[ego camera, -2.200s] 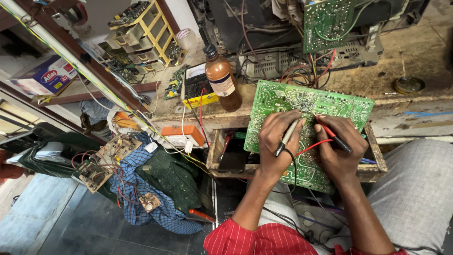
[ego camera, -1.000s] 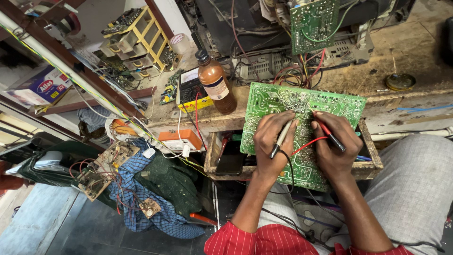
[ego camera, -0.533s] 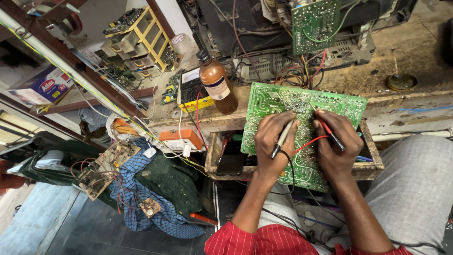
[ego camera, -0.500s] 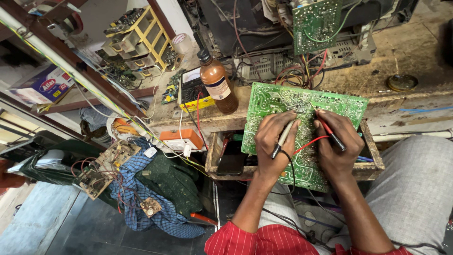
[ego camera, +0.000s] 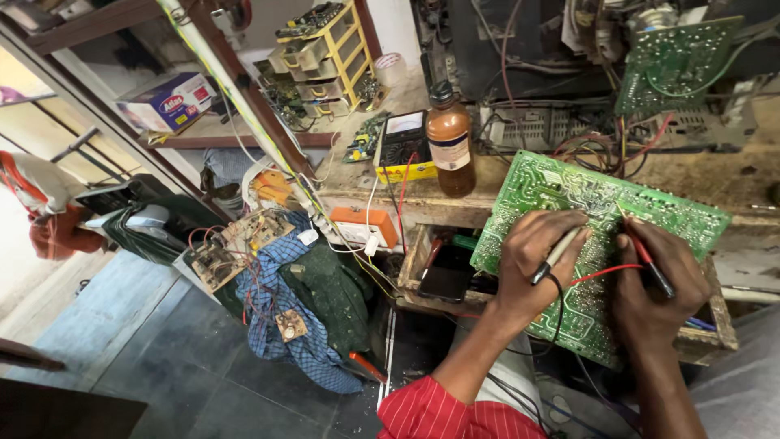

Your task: The person uses a multimeter to test points on a green circuit board, then picks up a soldering iron and solder to reflow or repair solder joints. The person holds the board steady with one hand while applying heat and solder with the other.

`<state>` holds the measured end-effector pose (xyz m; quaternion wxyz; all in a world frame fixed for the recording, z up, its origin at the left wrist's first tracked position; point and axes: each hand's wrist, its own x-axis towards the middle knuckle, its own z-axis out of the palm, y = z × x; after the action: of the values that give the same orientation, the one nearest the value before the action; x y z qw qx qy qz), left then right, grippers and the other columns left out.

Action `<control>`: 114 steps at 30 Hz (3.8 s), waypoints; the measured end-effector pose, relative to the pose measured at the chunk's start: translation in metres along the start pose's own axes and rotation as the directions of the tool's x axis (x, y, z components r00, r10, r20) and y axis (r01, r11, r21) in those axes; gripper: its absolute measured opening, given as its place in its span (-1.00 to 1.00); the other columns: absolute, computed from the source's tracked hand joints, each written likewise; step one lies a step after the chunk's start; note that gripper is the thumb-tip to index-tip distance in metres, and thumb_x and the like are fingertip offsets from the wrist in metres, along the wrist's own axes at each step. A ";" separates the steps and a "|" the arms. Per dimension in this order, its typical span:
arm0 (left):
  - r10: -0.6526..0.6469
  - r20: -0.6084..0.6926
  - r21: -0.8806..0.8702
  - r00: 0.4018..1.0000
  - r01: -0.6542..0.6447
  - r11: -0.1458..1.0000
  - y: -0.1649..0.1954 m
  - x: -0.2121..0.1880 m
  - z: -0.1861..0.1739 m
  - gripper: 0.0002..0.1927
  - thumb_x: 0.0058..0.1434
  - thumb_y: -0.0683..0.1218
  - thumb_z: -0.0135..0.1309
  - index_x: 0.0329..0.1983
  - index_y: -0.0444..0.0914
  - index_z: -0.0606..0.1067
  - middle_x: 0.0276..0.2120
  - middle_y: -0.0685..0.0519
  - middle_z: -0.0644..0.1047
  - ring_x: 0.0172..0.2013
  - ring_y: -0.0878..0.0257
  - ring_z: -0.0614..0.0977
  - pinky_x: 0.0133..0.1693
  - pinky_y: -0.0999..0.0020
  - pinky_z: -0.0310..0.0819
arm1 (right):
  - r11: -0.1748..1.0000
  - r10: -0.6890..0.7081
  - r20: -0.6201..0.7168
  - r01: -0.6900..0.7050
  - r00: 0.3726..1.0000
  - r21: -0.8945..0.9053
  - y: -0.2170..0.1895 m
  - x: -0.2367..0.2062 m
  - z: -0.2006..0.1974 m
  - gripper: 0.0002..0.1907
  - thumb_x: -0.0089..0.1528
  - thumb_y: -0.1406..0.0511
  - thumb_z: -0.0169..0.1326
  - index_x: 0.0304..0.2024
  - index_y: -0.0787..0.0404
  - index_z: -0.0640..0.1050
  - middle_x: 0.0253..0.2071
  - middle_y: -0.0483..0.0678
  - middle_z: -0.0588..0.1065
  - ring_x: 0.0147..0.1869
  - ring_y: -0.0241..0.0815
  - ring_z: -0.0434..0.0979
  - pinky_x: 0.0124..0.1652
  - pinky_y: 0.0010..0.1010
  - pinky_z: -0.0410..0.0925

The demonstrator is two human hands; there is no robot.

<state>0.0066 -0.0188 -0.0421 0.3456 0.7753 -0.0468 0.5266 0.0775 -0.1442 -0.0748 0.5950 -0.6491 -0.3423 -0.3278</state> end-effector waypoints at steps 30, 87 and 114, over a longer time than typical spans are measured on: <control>0.076 0.114 0.092 0.991 -0.087 0.992 0.011 0.020 0.026 -0.83 0.29 -0.20 0.19 -0.07 -0.30 0.58 -0.04 -0.04 0.65 0.04 0.03 0.64 0.13 0.17 0.45 | 1.000 0.001 -0.082 -0.002 0.997 -0.017 0.008 0.009 -0.006 -0.76 0.32 0.52 0.21 0.05 0.38 0.59 0.04 0.14 0.60 0.14 0.01 0.62 0.17 -0.27 0.44; 0.042 0.055 0.086 0.998 -0.046 0.995 0.015 0.020 0.028 -0.84 0.33 -0.13 0.19 -0.07 -0.27 0.59 -0.08 0.01 0.65 0.00 0.07 0.64 0.07 0.21 0.41 | 1.000 -0.012 -0.044 0.011 0.999 -0.025 0.010 0.004 -0.004 -0.74 0.38 0.51 0.19 0.12 0.37 0.59 0.08 0.14 0.59 0.19 0.02 0.62 0.23 -0.27 0.43; 0.042 0.034 0.030 0.999 -0.043 0.999 -0.002 0.008 0.025 -0.83 0.34 -0.15 0.21 -0.03 -0.26 0.57 -0.04 0.00 0.64 -0.03 0.11 0.66 0.05 0.25 0.43 | 0.998 -0.013 -0.044 0.010 0.999 -0.064 0.012 -0.001 -0.002 -0.83 0.45 0.47 0.21 0.09 0.33 0.60 0.02 0.11 0.60 0.12 -0.04 0.63 0.16 -0.33 0.42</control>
<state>0.0309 -0.0299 -0.0411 0.3215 0.7880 -0.0609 0.5215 0.0873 -0.1474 -0.0823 0.5795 -0.6584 -0.3221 -0.3563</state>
